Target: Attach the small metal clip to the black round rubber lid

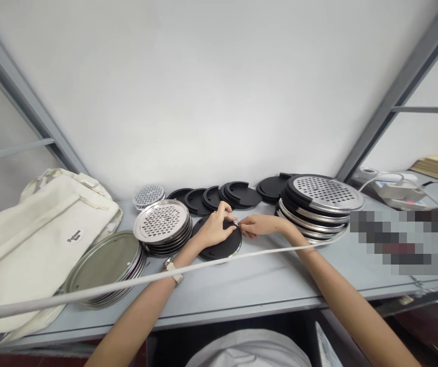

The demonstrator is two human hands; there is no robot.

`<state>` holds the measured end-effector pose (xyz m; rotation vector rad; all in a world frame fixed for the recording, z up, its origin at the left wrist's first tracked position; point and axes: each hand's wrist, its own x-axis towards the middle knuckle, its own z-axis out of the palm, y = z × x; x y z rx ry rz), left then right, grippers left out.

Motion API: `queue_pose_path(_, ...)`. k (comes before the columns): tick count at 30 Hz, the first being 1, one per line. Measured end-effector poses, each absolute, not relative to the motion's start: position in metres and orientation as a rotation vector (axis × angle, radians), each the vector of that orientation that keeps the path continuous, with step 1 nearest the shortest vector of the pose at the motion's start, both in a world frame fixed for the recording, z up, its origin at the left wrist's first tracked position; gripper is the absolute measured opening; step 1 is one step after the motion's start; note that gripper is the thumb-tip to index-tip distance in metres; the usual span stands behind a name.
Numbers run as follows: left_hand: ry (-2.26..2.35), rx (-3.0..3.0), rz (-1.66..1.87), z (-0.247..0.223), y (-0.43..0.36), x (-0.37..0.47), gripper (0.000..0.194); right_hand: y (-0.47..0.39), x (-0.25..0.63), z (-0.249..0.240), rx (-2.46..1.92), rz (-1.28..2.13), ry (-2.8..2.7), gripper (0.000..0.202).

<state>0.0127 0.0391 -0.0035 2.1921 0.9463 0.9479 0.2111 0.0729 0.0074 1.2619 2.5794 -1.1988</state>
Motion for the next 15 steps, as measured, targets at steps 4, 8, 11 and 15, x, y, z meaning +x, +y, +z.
queue_pose_path(4,0.934,2.172,0.949,-0.0054,0.0393,0.0131,0.042,0.0724,0.2110,0.0087,1.262,-1.203,2.567,0.028)
queue_pose_path(8,0.942,2.178,0.938,-0.0054,0.0392,0.0134,0.042,0.0717,0.2105,0.0100,1.259,-1.197,2.560,0.028)
queue_pose_path(11,0.946,2.182,0.938,-0.0046,0.0388,0.0137,0.042,0.0712,0.2101,0.0108,1.252,-1.189,2.556,0.028)
queue_pose_path(15,0.949,2.185,0.939,-0.0038,0.0377,0.0137,0.042,0.0702,0.2098,0.0120,1.253,-1.189,2.563,0.027)
